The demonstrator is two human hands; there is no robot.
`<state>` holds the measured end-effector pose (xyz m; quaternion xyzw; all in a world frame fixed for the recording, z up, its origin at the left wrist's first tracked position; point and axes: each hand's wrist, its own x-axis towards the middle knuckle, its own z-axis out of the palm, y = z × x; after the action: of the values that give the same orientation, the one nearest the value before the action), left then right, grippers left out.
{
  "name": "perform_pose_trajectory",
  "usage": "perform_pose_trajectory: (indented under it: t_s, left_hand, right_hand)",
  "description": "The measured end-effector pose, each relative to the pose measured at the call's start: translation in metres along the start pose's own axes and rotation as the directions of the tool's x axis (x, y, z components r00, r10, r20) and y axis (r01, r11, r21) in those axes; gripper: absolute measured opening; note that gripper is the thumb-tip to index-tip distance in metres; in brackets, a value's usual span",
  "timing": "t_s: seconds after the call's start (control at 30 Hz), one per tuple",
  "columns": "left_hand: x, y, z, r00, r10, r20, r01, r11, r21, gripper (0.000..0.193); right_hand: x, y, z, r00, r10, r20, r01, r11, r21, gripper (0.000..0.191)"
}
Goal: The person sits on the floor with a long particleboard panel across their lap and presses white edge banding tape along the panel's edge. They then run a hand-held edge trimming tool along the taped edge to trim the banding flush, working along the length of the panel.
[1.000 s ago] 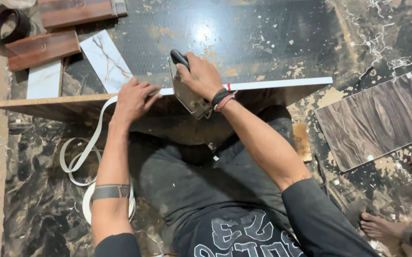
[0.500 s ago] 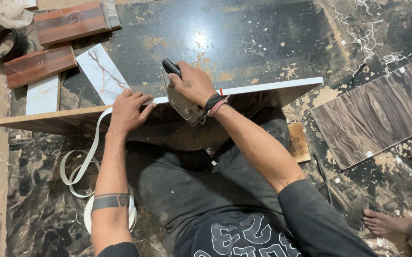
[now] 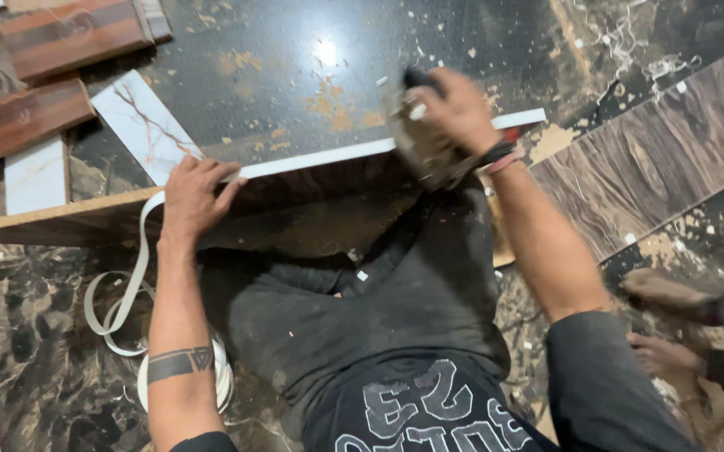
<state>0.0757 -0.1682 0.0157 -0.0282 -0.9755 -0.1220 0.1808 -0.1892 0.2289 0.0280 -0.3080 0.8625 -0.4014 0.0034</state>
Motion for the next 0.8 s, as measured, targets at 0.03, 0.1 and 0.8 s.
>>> perform_pose_trajectory:
  t_s: [0.03,0.1,0.8]
  left_hand:
    - [-0.001,-0.001,0.000,1.000,-0.002,0.011,0.002,1.000,-0.002,0.023]
    - [-0.002,-0.001,0.002,1.000,-0.003,0.021,0.003,1.000,-0.003,0.024]
    - [-0.006,-0.003,0.005,1.000,0.021,0.010,-0.021,0.999,-0.033,0.020]
  right_hand:
    - [-0.003,0.022,-0.020,0.999,-0.031,-0.036,0.030,0.999,-0.032,0.040]
    - [-0.014,0.063,-0.062,0.995,-0.050,-0.091,0.041,0.994,-0.101,0.039]
    - [-0.005,0.015,-0.019,0.994,-0.110,-0.024,0.102,0.969,-0.224,0.037]
